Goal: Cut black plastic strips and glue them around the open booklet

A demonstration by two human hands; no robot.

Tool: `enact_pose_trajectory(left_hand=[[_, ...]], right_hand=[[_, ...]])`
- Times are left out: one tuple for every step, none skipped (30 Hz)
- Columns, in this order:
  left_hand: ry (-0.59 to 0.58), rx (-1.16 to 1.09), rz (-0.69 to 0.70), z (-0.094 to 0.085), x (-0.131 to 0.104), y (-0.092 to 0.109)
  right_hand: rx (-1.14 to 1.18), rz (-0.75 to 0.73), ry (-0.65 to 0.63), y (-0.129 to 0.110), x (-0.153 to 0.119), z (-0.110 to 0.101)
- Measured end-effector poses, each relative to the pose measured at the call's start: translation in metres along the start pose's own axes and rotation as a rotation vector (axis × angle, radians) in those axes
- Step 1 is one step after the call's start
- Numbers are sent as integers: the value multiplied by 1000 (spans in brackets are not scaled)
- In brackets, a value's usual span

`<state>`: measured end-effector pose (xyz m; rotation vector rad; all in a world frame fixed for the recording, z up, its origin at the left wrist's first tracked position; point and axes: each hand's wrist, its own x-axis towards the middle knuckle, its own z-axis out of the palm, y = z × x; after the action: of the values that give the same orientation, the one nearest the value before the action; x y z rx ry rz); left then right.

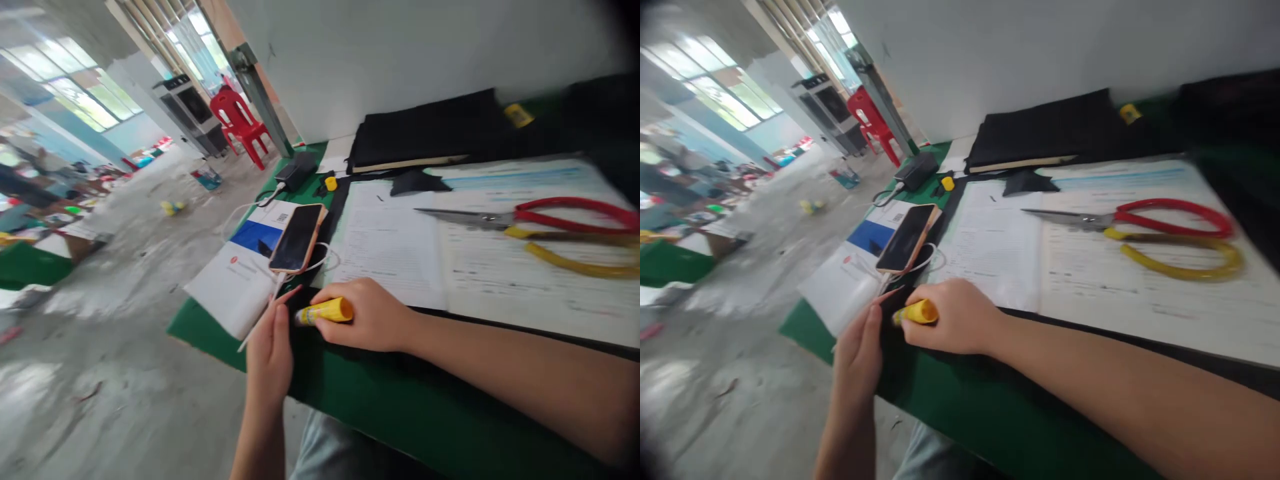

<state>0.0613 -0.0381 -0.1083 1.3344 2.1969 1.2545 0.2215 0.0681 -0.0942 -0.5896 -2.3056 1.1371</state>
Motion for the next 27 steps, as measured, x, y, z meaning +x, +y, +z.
enact_pose_trajectory(left_hand=[[10, 5, 2, 1, 0, 0], [11, -2, 1, 2, -1, 1], [19, 3, 5, 2, -1, 2], [40, 10, 0, 3, -2, 4], [52, 18, -1, 4, -2, 7], [57, 22, -6, 4, -3, 10], [59, 29, -6, 3, -3, 13], [54, 37, -1, 3, -3, 16], [44, 45, 11, 3, -3, 17], [34, 56, 29, 2, -3, 18], [24, 66, 53, 2, -3, 17], [14, 70, 76, 2, -2, 16], [5, 67, 97, 2, -1, 15], [0, 62, 115, 2, -1, 13], [-2, 59, 126, 2, -1, 12], [-2, 61, 131, 2, -1, 11], [1, 69, 129, 3, -1, 11], [7, 82, 120, 3, -1, 11], [14, 95, 109, 2, -1, 12], [20, 101, 97, 2, -1, 13], [23, 101, 88, 2, -2, 14], [23, 94, 82, 2, -2, 14], [23, 84, 76, 2, -2, 15], [25, 70, 74, 2, -2, 15], [30, 51, 73, 2, -2, 14], [40, 24, 72, 2, -3, 13], [43, -9, 68, 3, -3, 12]], right_hand=[[-17, 0, 1, 1, 0, 0], [-36, -5, -14, 2, 1, 1], [-54, -8, -30, 3, 1, 1], [-68, -6, -45, 3, 1, 1], [-79, -3, -63, 3, 1, 0], [-83, -1, -79, 3, 1, 0], [-81, 0, -90, 3, 1, -1], [-72, -1, -95, 2, 1, -1], [-61, -5, -94, 1, 1, -2], [-51, -9, -89, 1, 0, -3], [-43, -13, -83, 1, 0, -3], [-41, -17, -78, 1, 0, -3], [-43, -21, -77, 2, 1, -2], [-47, -24, -78, 2, 1, -2], [-49, -26, -78, 3, 1, -2], [-47, -29, -77, 3, 1, -1], [-42, -33, -73, 3, 0, -1], [-35, -38, -58, 3, 0, -1], [-26, -43, -28, 2, -1, -1], [-17, -52, 15, 1, -2, -1], [-8, -63, 65, 0, -2, -2], [1, -77, 119, -1, -3, -2], [12, -90, 168, -2, -4, -3], [23, -100, 204, -3, -5, -3], [37, -107, 223, -4, -5, -4], [50, -109, 231, -4, -5, -4], [61, -108, 233, -5, -6, -4]])
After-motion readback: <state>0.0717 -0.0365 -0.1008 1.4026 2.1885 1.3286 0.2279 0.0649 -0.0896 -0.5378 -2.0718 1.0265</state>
